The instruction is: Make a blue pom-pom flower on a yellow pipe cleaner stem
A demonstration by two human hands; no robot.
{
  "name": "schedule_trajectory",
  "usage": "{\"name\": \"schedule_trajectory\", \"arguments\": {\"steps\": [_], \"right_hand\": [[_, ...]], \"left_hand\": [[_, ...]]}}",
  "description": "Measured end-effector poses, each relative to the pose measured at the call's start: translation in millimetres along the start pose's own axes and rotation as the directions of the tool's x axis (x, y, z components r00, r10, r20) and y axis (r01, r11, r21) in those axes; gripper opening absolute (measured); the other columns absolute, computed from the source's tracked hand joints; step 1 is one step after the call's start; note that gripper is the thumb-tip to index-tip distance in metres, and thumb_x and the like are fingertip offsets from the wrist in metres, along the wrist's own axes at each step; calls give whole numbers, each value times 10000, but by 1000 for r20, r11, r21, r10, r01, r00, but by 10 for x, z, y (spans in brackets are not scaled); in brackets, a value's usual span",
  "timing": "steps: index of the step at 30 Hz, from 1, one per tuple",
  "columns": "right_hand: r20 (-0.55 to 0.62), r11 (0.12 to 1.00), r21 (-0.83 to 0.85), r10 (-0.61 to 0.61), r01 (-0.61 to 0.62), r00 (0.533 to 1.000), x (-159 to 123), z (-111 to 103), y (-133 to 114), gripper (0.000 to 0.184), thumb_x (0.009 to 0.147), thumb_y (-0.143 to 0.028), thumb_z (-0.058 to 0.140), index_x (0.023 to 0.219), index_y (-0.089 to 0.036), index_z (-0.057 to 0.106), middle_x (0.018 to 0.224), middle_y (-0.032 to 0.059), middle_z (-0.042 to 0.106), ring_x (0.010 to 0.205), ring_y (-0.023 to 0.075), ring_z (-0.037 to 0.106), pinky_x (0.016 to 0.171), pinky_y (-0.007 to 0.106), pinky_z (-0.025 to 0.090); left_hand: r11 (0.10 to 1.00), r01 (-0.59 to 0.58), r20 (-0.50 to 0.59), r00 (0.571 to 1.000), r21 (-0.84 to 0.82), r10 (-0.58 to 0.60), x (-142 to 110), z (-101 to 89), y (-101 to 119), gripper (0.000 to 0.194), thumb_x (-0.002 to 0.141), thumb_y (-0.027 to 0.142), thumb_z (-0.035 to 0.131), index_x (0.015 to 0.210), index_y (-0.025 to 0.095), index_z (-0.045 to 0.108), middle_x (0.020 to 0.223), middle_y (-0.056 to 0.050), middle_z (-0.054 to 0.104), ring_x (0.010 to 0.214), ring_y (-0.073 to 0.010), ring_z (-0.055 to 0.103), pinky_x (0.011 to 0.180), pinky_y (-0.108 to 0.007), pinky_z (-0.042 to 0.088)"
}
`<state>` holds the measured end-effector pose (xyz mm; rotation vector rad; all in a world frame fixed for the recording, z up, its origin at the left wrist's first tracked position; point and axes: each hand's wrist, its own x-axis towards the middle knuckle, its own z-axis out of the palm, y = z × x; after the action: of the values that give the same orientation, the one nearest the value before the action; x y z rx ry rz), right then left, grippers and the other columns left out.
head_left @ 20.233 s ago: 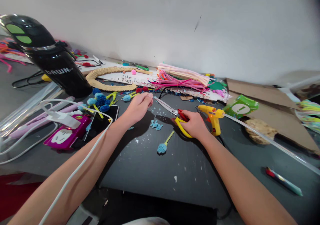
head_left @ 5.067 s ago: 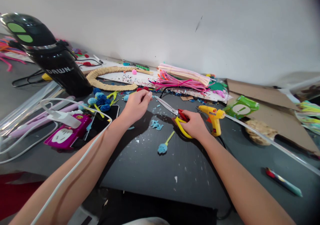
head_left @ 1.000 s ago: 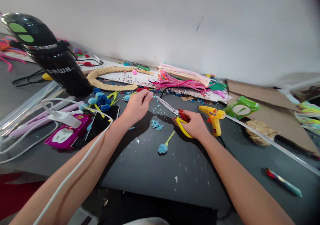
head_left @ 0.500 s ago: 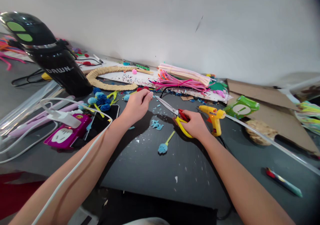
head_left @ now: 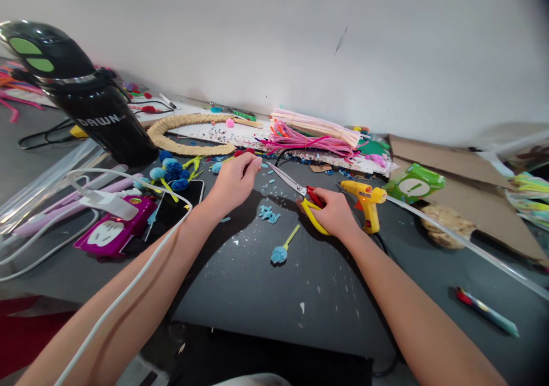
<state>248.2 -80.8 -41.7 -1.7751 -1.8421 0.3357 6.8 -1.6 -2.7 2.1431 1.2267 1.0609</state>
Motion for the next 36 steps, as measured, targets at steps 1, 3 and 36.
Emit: {"name": "schedule_trajectory", "arguments": {"steps": [1, 3, 36], "right_hand": [[-5, 1000, 3, 4, -4, 1000, -4, -3, -9, 346, 762, -492, 616, 637, -189, 504, 572, -21, 488, 558, 115, 378, 509, 248, 263], [-4, 1000, 12, 10, -10, 1000, -10, -10, -24, 379, 754, -526, 621, 634, -193, 484, 566, -25, 477, 557, 114, 373, 509, 246, 265], [25, 999, 32, -11, 10, 1000, -21, -15, -13, 288, 730, -440, 656, 674, -192, 522, 604, -22, 521, 574, 118, 420, 531, 242, 299]], "left_hand": [[1000, 2, 0, 1000, -1, -2, -1, -2, 4, 340, 962, 386, 398, 714, 179, 503, 614, 14, 497, 578, -120, 440, 577, -260, 329], [1000, 5, -3, 1000, 2, -5, -5, -5, 11, 345, 964, 385, 394, 703, 180, 488, 603, 19, 481, 571, -116, 432, 576, -261, 325], [999, 20, -3, 1000, 40, -20, -1, -4, 4, 401, 967, 423, 364, 647, 188, 417, 561, 23, 417, 551, -117, 408, 547, -272, 300]]}}
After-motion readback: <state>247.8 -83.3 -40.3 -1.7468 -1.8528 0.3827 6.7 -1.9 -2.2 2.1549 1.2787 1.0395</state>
